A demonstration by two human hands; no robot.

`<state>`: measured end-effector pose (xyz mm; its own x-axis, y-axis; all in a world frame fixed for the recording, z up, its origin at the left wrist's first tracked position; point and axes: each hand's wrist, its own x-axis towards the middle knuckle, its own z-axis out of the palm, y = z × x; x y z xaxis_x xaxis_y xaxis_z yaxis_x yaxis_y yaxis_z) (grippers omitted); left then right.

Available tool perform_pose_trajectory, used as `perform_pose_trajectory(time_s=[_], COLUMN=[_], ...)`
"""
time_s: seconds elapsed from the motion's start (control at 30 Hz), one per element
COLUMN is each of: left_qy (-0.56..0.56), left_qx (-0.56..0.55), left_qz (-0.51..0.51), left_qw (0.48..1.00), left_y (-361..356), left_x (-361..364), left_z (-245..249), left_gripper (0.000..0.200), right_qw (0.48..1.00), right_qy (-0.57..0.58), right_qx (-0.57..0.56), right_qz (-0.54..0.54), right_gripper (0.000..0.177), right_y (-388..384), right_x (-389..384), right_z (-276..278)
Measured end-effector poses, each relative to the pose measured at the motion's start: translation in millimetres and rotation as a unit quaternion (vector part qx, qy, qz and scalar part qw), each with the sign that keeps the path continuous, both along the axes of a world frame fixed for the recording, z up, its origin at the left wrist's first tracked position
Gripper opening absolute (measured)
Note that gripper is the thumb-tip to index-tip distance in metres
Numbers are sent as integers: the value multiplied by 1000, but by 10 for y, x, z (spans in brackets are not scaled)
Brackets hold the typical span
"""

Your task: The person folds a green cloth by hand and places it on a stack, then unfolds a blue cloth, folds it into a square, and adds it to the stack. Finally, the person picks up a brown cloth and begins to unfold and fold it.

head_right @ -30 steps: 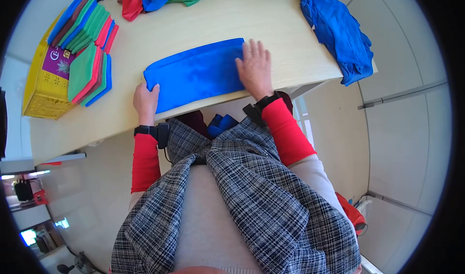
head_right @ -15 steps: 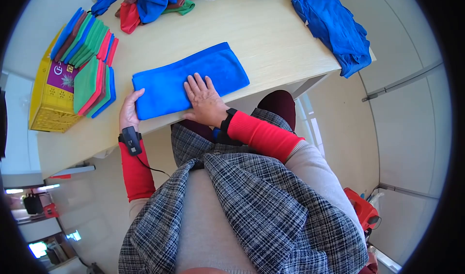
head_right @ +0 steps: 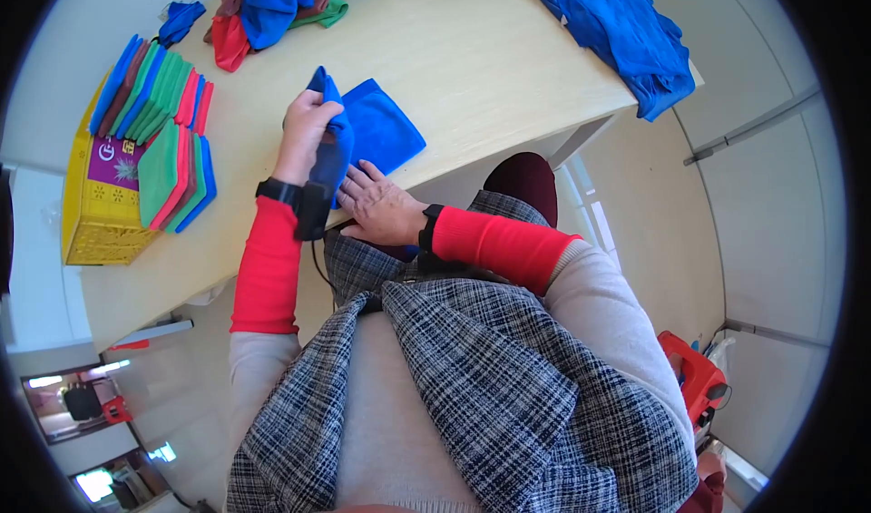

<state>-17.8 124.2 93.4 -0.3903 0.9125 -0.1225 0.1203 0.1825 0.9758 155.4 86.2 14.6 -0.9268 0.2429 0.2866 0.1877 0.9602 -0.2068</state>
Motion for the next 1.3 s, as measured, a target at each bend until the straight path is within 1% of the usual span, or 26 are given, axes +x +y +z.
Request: perform_pose_trajectory(time_s=[0.1, 0.13, 0.23, 0.27, 0.33, 0.4, 0.43, 0.47, 0.53, 0.57, 0.6, 0.63, 0.67, 0.7, 0.77, 0.8, 0.9, 0.93, 0.97, 1.03, 1.07, 1.1, 1.17, 1.2, 1.23, 1.3], left_qy=[142, 145, 307, 311, 291, 288, 181, 70, 173, 175, 301, 421, 421, 426, 436, 436, 472, 471, 498, 547, 546, 554, 569, 568, 575, 588], left_qx=[-56, -56, -32, -33, 12, 26, 52, 76, 136, 131, 134, 135, 133, 120, 96, 96, 36, 39, 30, 13, 15, -3, -43, -43, -51, -68], left_qz=[5, 1, 9, 4, -7, -35, -37, -36, 59, 52, 58, 65, 63, 35, -20, -23, -56, -58, -53, -44, -44, -40, -28, -24, -23, -23], left_qw=[988, 988, 951, 950, 957, 957, 981, 994, 974, 974, 942, 894, 895, 896, 895, 894, 879, 879, 865, 836, 837, 832, 820, 821, 816, 806], left_y=[256, 312, 417, 433, 423, 312, 197, 76, -159, -310, -467, -551, -585, -623, -672, -682, -649, -637, -632, -627, -626, -630, -642, -645, -643, -642], left_x=[174, 204, 269, 274, 288, 374, 350, 337, 99, 0, -73, -110, -111, -82, -52, -65, -87, -91, -77, -5, 36, 70, 135, 144, 151, 165], left_z=[-304, -415, -683, -729, -786, -637, -531, -404, -491, -552, -585, -628, -706, -785, -909, -927, -965, -977, -981, -983, -971, -951, -884, -879, -872, -874], left_gripper=[19, 19, 23, 23, 23, 23, 22, 22, 21, 21, 27, 35, 35, 40, 51, 51, 62, 62, 63, 64, 64, 65, 66, 66, 67, 68], right_qw=[999, 997, 999, 999, 998, 995, 994, 997, 989, 988, 988, 988, 988, 988, 991, 993, 989, 987, 987, 979, 974, 975, 939, 911, 912, 891], right_qy=[-35, -52, -24, -12, -22, -50, -42, 23, 148, 151, 152, 151, 150, 150, 124, 113, 137, 149, 148, 166, 174, 173, 161, 153, 151, 232], right_qx=[-38, -58, -49, -44, -60, -89, -99, -77, -28, -33, -36, -38, -41, -43, -40, -39, -43, -44, -43, -99, -125, -122, -282, -360, -359, -340], right_qz=[8, 15, 4, 1, 3, 14, 2, -1, -5, -12, -10, -7, -2, -2, -4, -7, -26, -33, -35, -60, -73, -73, -113, -130, -127, -189], right_gripper=[67, 67, 60, 57, 55, 51, 51, 49, 45, 45, 44, 43, 42, 42, 50, 54, 51, 49, 49, 43, 40, 40, 36, 34, 34, 31], right_y=[0, -2, -22, -25, 23, 52, 47, 58, 66, 65, 67, 74, 74, 71, 86, 92, 147, 175, 204, 275, 325, 393, 539, 582, 617, 678], right_x=[93, 112, 117, 114, 93, 92, 113, 140, 175, 185, 188, 188, 190, 191, 195, 194, 303, 350, 395, 517, 584, 669, 839, 866, 865, 880], right_z=[5, -9, -190, -261, -271, -283, -290, -266, -229, -215, -207, -205, -205, -216, -226, -211, -157, -135, -112, -77, -58, -41, -22, 55, 133, 329])
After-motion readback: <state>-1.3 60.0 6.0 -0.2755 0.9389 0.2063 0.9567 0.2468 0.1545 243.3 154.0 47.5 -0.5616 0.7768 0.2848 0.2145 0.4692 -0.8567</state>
